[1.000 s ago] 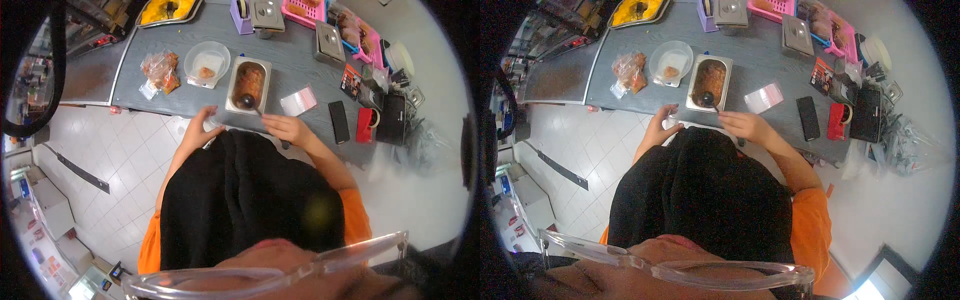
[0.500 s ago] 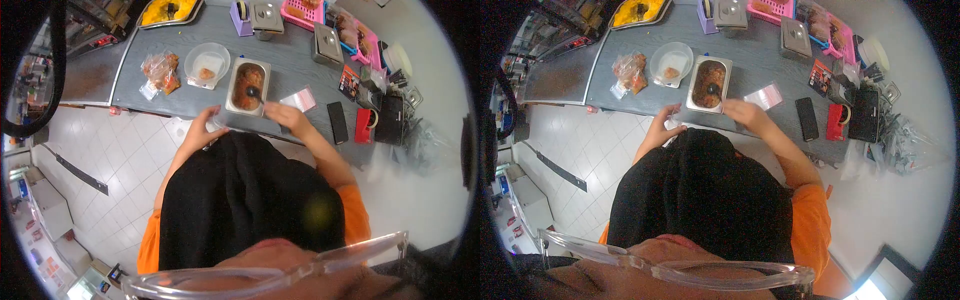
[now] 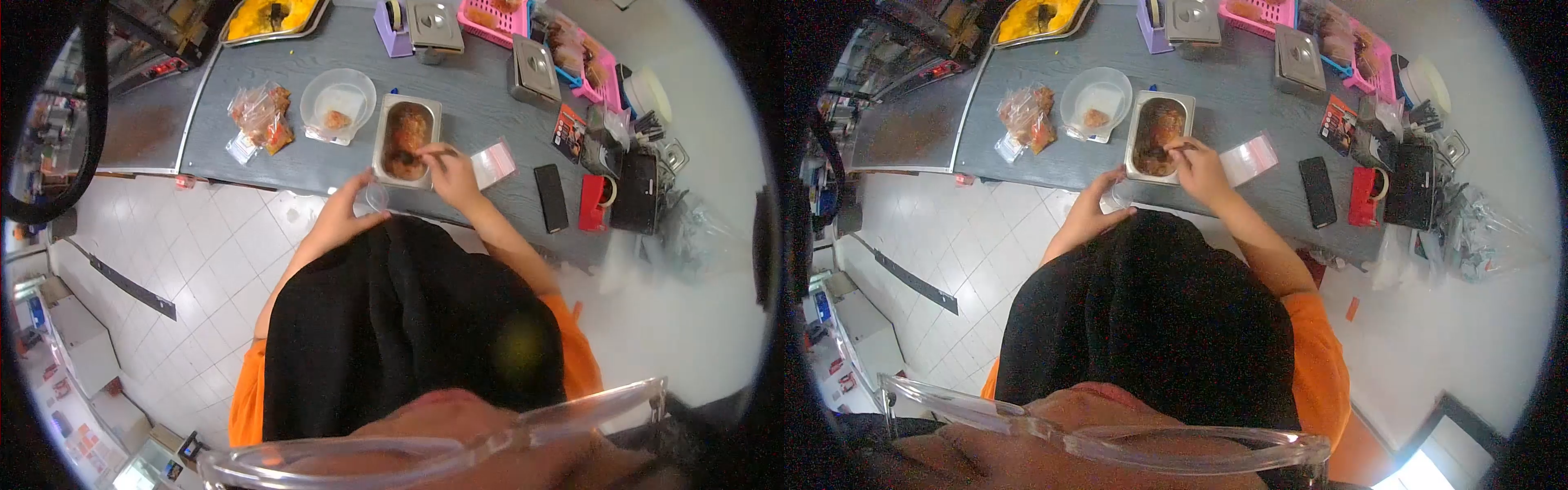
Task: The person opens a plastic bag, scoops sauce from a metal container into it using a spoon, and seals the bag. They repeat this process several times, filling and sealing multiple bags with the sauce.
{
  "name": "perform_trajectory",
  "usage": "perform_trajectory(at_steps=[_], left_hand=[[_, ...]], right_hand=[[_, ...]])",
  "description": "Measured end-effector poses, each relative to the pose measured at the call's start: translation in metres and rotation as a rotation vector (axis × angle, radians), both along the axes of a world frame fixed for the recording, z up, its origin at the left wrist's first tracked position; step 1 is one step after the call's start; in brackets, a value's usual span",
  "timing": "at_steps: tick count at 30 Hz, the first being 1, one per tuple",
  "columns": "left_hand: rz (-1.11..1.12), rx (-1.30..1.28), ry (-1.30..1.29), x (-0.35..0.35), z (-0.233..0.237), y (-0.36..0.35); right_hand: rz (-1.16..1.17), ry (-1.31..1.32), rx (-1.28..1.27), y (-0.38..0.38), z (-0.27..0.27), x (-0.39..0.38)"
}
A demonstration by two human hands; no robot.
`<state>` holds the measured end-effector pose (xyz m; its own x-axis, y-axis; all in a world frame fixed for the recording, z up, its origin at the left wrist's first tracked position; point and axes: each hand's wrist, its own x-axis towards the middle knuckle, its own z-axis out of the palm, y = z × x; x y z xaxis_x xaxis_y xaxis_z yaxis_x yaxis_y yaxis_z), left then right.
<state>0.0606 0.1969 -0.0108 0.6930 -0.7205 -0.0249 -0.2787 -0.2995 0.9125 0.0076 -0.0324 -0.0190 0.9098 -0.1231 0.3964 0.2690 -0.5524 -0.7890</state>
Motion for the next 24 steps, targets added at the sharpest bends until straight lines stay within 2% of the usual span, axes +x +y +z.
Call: perform_trajectory(at_steps=[6,8,9,13,15,19,24], left_hand=[[-0.011,0.021,-0.008,0.002,0.003,0.0],[0.004,0.011,-0.006,0.002,0.003,-0.002],[0.002,0.009,-0.005,0.003,0.002,-0.003],[-0.001,-0.014,0.022,0.004,0.002,-0.001],[-0.002,-0.025,0.021,0.005,0.0,-0.002],[0.007,-0.03,0.026,0.004,0.001,-0.002],[0.013,-0.051,0.033,0.007,0.004,-0.001]], right_hand=[[-0.1,0.11,0.204,0.025,-0.017,-0.005],[-0.254,-0.008,0.71,0.024,-0.034,0.001],[-0.269,0.032,0.772,0.024,-0.035,0.0],[-0.309,0.075,0.87,0.018,-0.035,-0.006],[-0.433,0.071,1.064,0.013,-0.035,-0.006],[-0.409,0.134,1.123,0.007,-0.03,-0.01],[-0.549,0.05,1.253,-0.001,-0.04,-0.014]])
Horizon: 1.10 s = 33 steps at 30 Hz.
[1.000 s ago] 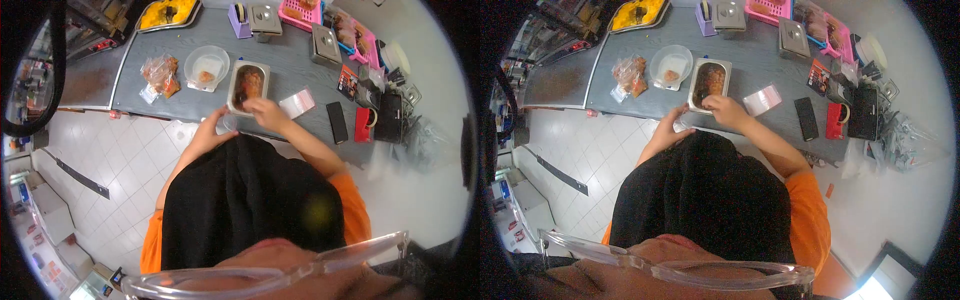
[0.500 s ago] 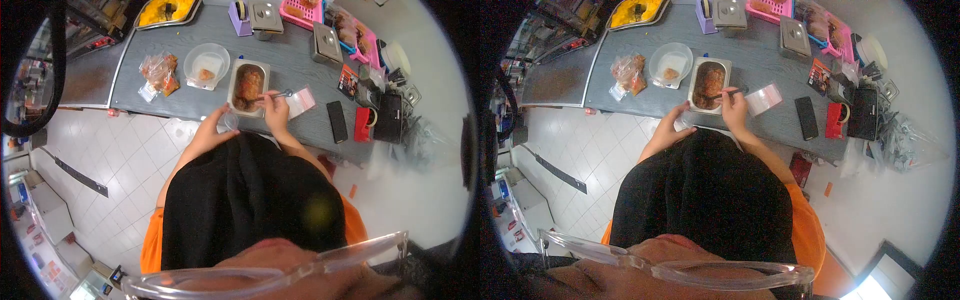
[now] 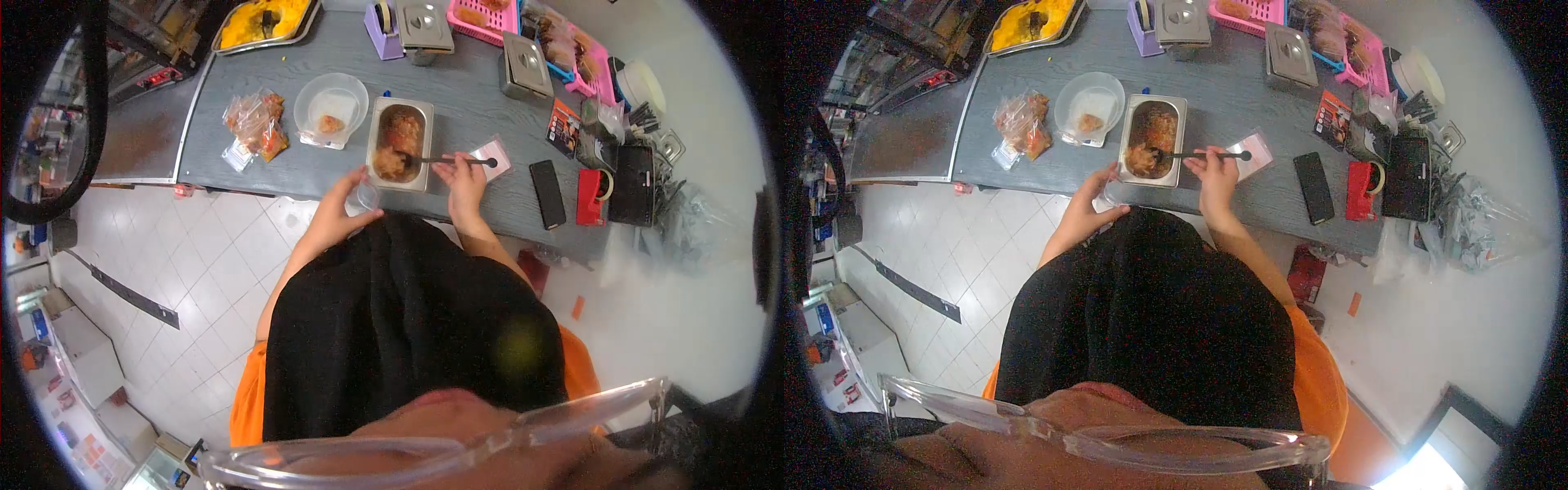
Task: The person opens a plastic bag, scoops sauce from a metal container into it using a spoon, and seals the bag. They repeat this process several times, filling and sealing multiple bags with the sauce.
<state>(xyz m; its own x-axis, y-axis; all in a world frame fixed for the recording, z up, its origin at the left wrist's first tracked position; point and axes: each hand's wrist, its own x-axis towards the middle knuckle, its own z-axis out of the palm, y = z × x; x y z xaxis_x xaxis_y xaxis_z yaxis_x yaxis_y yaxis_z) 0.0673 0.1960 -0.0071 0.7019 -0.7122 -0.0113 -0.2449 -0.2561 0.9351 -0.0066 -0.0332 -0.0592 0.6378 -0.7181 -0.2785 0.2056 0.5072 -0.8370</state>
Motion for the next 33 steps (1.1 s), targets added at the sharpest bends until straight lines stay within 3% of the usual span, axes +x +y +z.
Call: perform_trajectory(at_steps=[2,11,16,20,21,25,27,28,30,33], left_hand=[[0.02,-0.038,-0.087,0.003,-0.006,0.001],[0.132,-0.055,-0.048,0.014,-0.003,-0.004],[0.164,-0.113,-0.151,0.028,0.001,-0.028],[0.156,-0.125,-0.208,0.038,0.003,-0.055],[0.208,-0.239,-0.171,0.036,0.005,-0.062],[0.244,-0.194,-0.246,0.041,0.005,-0.076],[0.267,-0.239,-0.307,0.043,-0.001,-0.08],[0.265,-0.24,-0.305,0.042,0.0,-0.081],[0.295,-0.218,-0.304,0.041,0.004,-0.083],[0.332,-0.238,-0.317,0.041,0.005,-0.086]], right_hand=[[0.039,0.019,0.013,-0.003,0.0,-0.004],[0.05,0.01,0.046,-0.009,0.002,-0.006],[0.042,-0.135,0.03,-0.015,0.045,0.001],[0.052,-0.277,-0.218,-0.013,0.093,0.01],[0.063,-0.326,-0.292,-0.012,0.101,0.011],[0.023,-0.356,-0.549,0.003,0.124,0.006],[0.13,-0.228,-1.108,0.006,0.126,0.0],[0.13,-0.226,-1.109,0.008,0.129,-0.002],[0.047,-0.343,-1.509,0.012,0.138,-0.003],[0.101,-0.474,-1.559,0.008,0.126,-0.001]])
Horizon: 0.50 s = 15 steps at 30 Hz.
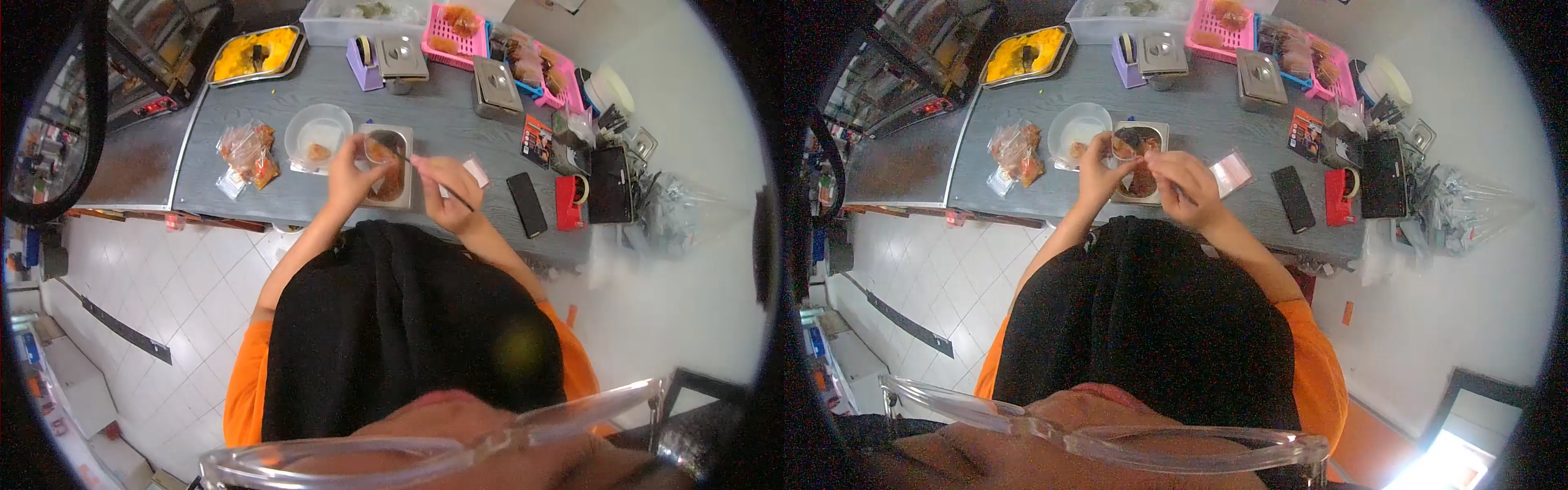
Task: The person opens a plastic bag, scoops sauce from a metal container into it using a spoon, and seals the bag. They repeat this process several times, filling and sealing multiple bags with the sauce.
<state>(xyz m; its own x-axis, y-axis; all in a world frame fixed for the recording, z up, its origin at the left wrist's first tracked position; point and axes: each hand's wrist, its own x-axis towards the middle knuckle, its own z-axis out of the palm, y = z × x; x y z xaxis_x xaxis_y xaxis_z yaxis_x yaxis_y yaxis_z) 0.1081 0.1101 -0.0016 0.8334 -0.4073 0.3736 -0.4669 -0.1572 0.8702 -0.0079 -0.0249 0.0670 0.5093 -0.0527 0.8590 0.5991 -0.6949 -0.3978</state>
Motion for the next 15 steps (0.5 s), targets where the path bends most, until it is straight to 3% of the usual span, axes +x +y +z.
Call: perform_trajectory(at_steps=[7,15], left_hand=[[-0.012,-0.005,0.036,0.003,-0.004,-0.002],[-0.02,0.024,0.031,0.005,-0.006,0.001]], right_hand=[[0.095,0.033,-0.172,-0.002,0.006,-0.004],[0.092,0.003,-0.061,-0.006,-0.006,0.0]])
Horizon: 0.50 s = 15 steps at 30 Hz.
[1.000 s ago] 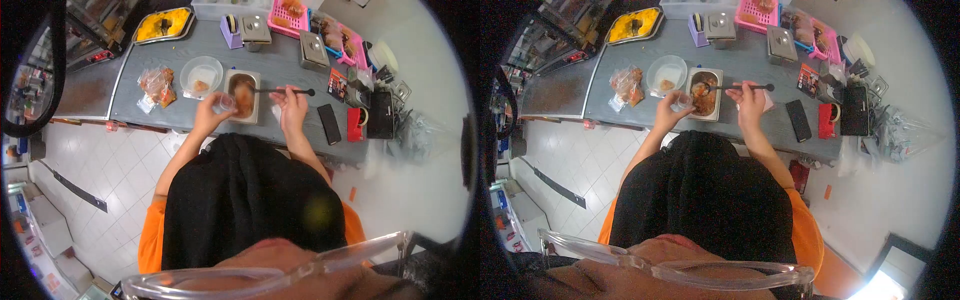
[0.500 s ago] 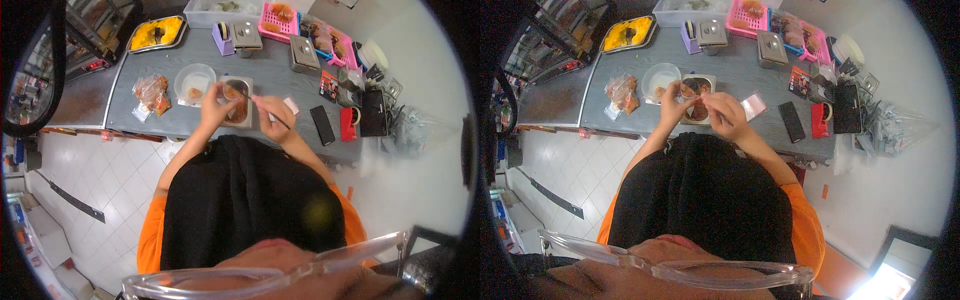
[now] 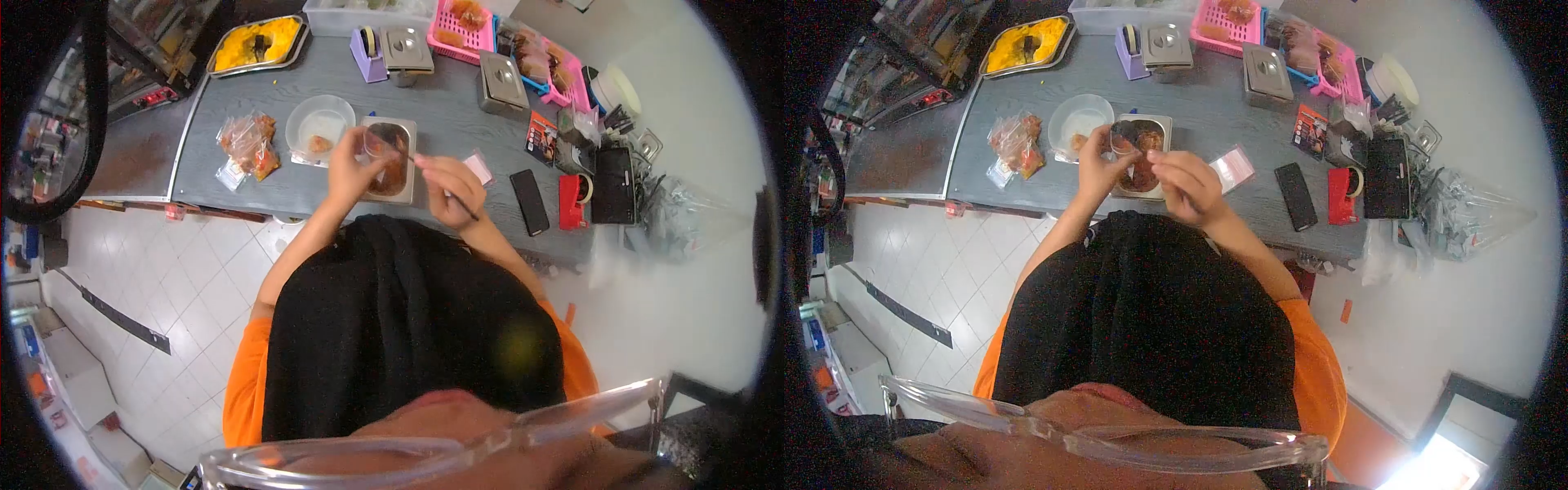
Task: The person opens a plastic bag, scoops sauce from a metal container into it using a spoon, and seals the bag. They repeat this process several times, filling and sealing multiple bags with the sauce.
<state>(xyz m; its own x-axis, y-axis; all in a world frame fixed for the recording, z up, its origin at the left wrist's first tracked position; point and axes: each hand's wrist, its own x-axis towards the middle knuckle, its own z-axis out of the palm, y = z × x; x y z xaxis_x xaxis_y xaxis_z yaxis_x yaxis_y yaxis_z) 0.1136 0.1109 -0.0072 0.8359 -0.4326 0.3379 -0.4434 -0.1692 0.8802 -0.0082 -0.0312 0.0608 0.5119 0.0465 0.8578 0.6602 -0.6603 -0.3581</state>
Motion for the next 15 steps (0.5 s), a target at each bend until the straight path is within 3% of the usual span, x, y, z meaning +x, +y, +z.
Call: perform_trajectory(at_steps=[2,4,5,6,8,9,11,12,14,15], left_hand=[[-0.004,0.021,-0.006,-0.002,0.007,0.004],[-0.007,0.042,-0.012,-0.002,0.007,0.007],[-0.017,0.015,0.0,-0.002,0.005,0.01],[-0.027,-0.01,0.014,-0.002,0.003,0.014],[0.0,0.01,0.03,-0.007,0.009,0.027],[0.023,0.023,0.041,-0.01,0.01,0.034],[0.043,0.011,0.078,-0.013,0.007,0.049],[0.066,-0.007,0.11,-0.014,0.004,0.058],[0.06,-0.007,0.134,-0.015,-0.013,0.074],[0.055,0.052,0.146,-0.018,-0.017,0.081]], right_hand=[[-0.018,-0.001,0.061,0.003,-0.009,0.002],[-0.004,0.086,0.885,0.012,-0.016,0.006],[-0.013,0.095,1.13,0.009,-0.018,0.013],[-0.013,0.101,1.135,0.002,-0.024,0.018],[-0.03,0.206,1.605,-0.012,-0.045,0.025],[-0.035,0.211,1.611,-0.012,-0.058,0.026],[-0.179,0.453,1.194,-0.011,-0.081,0.027],[-0.182,0.456,1.197,-0.009,-0.082,0.024],[-0.289,0.429,0.039,-0.004,-0.085,0.014],[-0.287,0.435,0.041,0.003,-0.083,0.01]])
